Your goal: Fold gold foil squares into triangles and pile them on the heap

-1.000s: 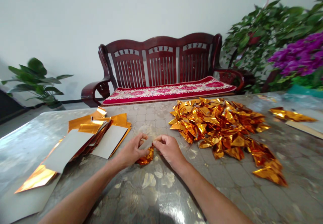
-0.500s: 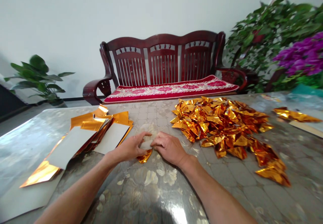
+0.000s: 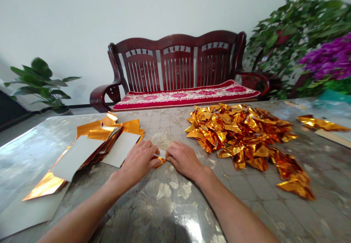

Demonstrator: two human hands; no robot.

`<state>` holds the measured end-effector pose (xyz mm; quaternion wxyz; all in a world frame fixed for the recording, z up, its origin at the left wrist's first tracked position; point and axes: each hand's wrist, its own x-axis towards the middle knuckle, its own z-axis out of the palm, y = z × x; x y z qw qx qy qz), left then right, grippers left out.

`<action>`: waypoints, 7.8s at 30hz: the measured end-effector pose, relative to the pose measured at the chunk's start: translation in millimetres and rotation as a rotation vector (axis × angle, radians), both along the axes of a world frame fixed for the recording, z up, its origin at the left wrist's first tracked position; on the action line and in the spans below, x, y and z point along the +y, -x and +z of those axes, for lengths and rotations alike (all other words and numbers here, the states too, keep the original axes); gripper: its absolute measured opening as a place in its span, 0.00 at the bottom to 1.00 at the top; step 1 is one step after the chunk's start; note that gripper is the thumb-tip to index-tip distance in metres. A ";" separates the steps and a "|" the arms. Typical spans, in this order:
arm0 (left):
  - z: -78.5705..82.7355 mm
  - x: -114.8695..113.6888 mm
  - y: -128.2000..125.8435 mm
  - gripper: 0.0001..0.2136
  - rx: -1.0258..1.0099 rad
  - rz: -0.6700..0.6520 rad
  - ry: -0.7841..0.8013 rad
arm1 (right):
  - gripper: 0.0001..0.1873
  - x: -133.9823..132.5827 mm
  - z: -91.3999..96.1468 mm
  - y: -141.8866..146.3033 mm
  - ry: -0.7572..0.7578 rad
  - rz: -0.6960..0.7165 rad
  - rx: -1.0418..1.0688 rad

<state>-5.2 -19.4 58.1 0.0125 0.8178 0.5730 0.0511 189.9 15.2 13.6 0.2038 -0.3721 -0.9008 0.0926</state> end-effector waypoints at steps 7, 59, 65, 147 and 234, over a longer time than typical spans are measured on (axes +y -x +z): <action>-13.2 0.3 -1.0 0.12 0.006 0.039 0.042 | 0.05 1.1 0.2 -0.8 -0.035 0.009 -0.041; -14.2 -3.6 -11.5 0.08 -0.143 0.188 0.191 | 0.06 3.2 0.2 -1.8 0.006 0.013 -0.020; -19.4 -2.9 -16.4 0.10 -0.190 0.223 0.189 | 0.05 1.3 1.4 1.3 0.014 -0.022 -0.027; -25.7 -17.2 -13.2 0.12 -0.005 -0.012 0.065 | 0.08 10.9 -1.8 10.7 0.318 -0.357 0.129; -42.7 36.0 22.3 0.03 -0.586 0.102 0.233 | 0.15 25.9 -5.9 2.4 0.190 -0.214 0.133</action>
